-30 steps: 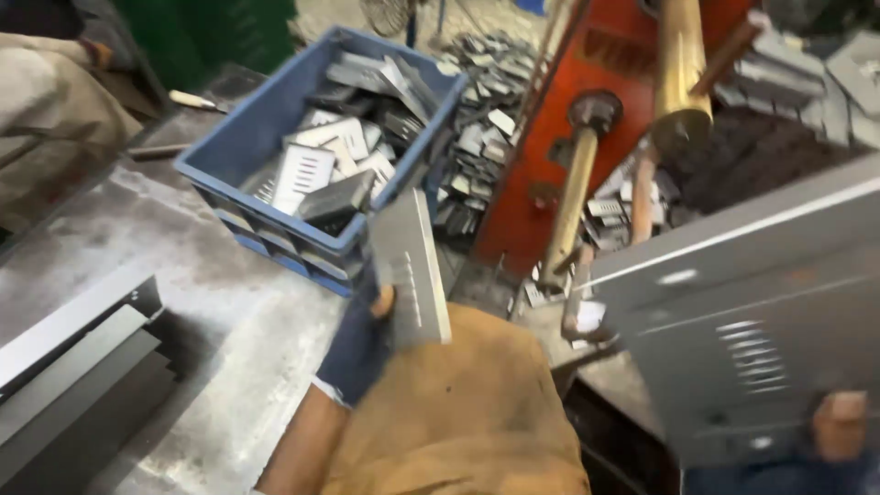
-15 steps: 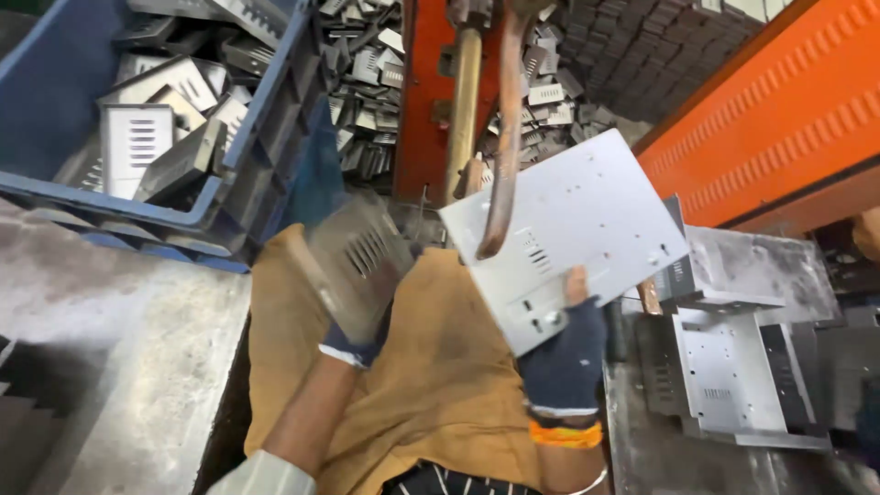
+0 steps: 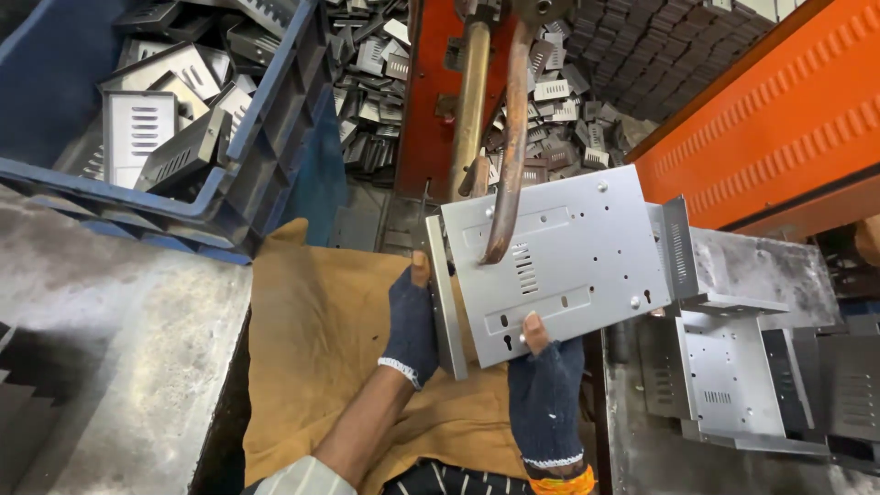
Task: Assembling metal box housings using a spot-welding machine and hand tools like a hammer.
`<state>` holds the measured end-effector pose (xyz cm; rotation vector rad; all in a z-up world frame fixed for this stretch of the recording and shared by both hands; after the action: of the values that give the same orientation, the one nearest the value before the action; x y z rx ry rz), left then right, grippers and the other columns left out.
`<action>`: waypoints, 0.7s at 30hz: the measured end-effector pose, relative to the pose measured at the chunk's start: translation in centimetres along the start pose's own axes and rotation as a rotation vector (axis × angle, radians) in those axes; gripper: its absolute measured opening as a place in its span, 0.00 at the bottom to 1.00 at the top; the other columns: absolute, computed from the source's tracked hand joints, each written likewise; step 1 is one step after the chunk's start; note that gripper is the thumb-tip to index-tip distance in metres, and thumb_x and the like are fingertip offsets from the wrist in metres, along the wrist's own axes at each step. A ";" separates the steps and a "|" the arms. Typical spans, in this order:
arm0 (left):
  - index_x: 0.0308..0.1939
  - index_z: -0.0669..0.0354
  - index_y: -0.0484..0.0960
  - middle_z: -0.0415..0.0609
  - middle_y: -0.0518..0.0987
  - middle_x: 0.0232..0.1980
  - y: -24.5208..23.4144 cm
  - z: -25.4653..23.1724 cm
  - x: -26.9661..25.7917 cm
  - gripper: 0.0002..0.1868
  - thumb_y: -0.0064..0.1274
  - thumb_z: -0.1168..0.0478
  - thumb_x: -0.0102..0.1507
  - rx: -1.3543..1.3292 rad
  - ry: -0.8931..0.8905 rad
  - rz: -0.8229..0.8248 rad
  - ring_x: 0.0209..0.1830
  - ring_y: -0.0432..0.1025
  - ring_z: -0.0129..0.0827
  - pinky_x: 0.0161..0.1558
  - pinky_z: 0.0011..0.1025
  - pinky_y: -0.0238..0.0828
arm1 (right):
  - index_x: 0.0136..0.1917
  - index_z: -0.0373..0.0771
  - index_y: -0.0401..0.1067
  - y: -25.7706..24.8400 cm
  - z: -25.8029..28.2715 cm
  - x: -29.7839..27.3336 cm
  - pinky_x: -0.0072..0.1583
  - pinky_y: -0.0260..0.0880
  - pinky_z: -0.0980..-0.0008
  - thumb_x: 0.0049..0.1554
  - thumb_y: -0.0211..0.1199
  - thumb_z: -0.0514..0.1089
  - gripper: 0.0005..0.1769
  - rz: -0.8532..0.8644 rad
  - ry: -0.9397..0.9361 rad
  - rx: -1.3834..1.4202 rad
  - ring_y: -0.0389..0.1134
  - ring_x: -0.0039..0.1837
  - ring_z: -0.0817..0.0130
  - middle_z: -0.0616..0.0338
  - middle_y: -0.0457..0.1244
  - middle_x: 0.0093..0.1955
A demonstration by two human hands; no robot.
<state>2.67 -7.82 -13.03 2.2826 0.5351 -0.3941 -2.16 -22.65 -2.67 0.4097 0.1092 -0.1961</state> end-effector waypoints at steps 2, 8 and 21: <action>0.43 0.62 0.81 0.44 0.80 0.38 0.3 -0.1 0.3 0.31 0.52 0.34 0.62 0.017 0.032 0.027 0.33 0.73 0.28 0.35 0.31 0.74 | 0.76 0.38 0.58 -0.2 -0.3 0.2 0.62 0.68 0.66 0.57 0.62 0.41 0.35 -0.001 -0.001 0.020 0.64 0.63 0.70 0.60 0.61 0.66; 0.48 0.63 0.82 0.47 0.83 0.41 2.5 -2.4 -0.5 0.31 0.51 0.36 0.63 -0.005 0.031 0.065 0.36 0.75 0.29 0.38 0.32 0.76 | 0.76 0.38 0.59 0.4 0.9 -0.3 0.63 0.67 0.64 0.57 0.62 0.39 0.35 -0.017 0.003 0.021 0.64 0.62 0.70 0.59 0.61 0.66; 0.84 0.52 0.27 0.52 0.43 0.87 0.5 -2.5 -4.2 0.70 0.67 0.41 0.58 0.296 0.372 0.570 0.85 0.44 0.39 0.78 0.37 0.47 | 0.73 0.38 0.57 0.6 -0.6 0.1 0.62 0.66 0.65 0.61 0.58 0.47 0.30 0.025 -0.063 0.152 0.63 0.63 0.71 0.59 0.60 0.64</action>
<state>-0.47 -7.43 -9.27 2.6786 -0.0213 0.2549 -2.01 -21.88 -2.98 0.5559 0.0276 -0.1927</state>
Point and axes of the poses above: each hand's wrist, its own x-axis towards the middle knuckle, its own y-axis out of the palm, z = x × y, the point moved 3 cm from there along x, towards the middle knuckle
